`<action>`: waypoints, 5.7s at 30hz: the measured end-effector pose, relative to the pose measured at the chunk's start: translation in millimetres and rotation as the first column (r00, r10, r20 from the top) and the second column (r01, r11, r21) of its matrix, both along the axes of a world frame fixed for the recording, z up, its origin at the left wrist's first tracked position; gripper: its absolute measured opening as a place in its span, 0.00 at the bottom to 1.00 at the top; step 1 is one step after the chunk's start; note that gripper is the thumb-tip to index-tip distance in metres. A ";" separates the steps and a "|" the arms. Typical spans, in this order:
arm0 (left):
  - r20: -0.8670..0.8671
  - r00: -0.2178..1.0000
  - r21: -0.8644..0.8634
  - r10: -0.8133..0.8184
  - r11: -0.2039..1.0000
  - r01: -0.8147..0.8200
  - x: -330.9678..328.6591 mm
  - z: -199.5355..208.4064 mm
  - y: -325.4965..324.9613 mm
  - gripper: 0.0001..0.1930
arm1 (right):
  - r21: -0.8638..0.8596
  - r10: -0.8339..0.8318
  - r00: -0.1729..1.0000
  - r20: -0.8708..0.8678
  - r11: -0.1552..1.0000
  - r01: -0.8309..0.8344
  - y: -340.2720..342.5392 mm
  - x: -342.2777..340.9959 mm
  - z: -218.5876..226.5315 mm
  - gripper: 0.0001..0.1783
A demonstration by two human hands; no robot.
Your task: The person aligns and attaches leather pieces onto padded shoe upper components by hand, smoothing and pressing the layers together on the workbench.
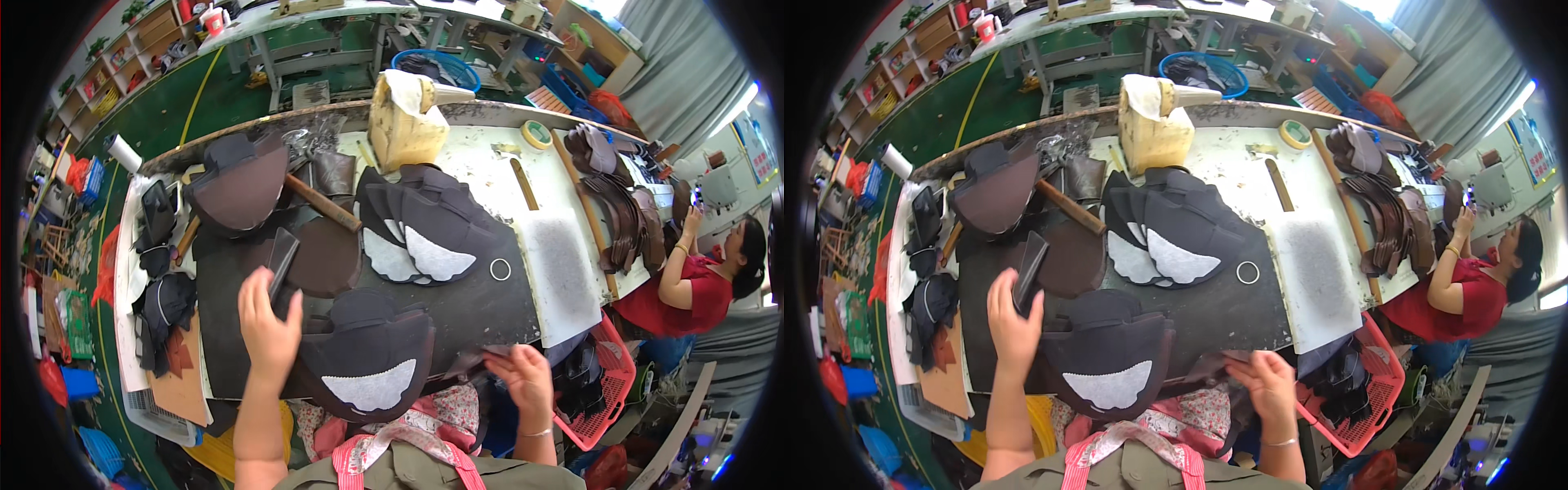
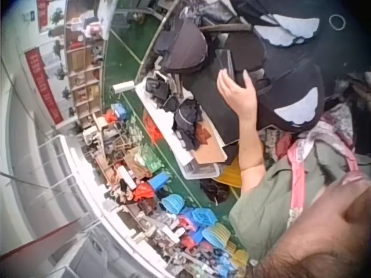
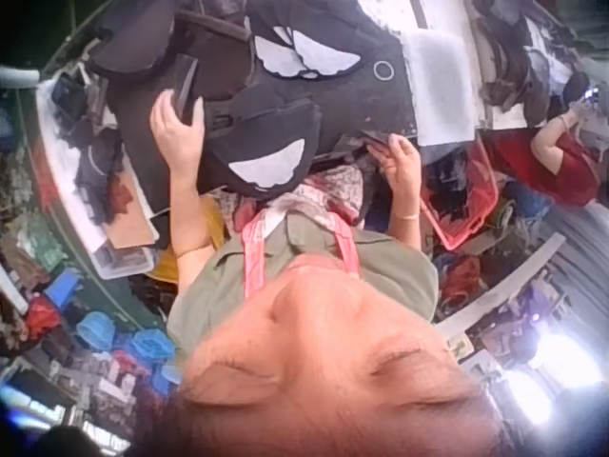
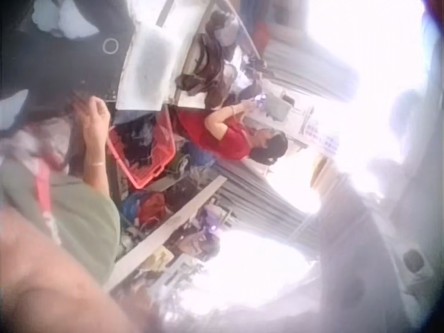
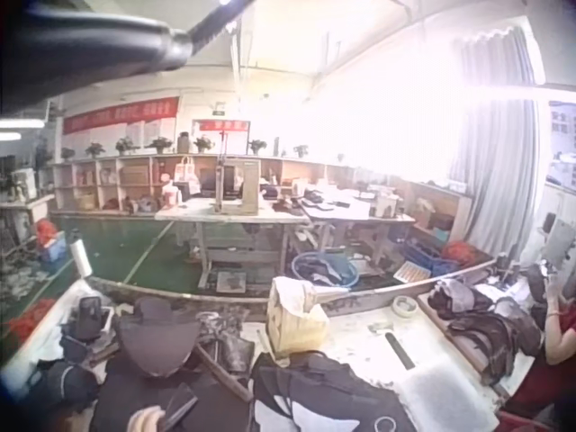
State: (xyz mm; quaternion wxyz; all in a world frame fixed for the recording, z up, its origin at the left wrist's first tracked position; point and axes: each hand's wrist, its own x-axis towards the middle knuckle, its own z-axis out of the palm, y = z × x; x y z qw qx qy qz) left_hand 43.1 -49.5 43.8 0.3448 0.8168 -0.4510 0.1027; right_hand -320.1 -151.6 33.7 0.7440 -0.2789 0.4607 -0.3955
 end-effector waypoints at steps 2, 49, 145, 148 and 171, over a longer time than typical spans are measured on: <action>-0.045 0.997 0.203 0.065 0.978 -0.055 39.4 -35.3 2.2 0.23 | -0.121 -0.115 0.988 -0.104 0.987 0.103 -6.3 -27.6 0.9 0.05; -0.152 0.752 0.028 -0.642 0.758 0.652 -20.1 13.0 -5.1 0.24 | -0.366 0.278 0.822 -0.496 0.792 -0.489 -111.8 117.5 49.1 0.12; -0.719 0.079 -0.560 -0.690 0.643 0.522 -123.2 52.9 22.8 0.05 | -0.515 0.568 0.712 -0.412 0.500 -0.696 56.3 69.1 75.4 0.30; -0.208 0.386 -0.647 -0.899 0.422 0.635 -104.5 52.5 22.5 0.19 | -0.645 0.437 0.761 -0.479 0.413 -0.643 48.6 92.9 69.8 0.16; -0.843 0.372 -0.289 -0.388 0.911 0.296 -28.7 12.6 77.2 0.08 | -0.551 0.222 0.813 -0.539 0.637 -0.539 36.4 110.5 35.9 0.05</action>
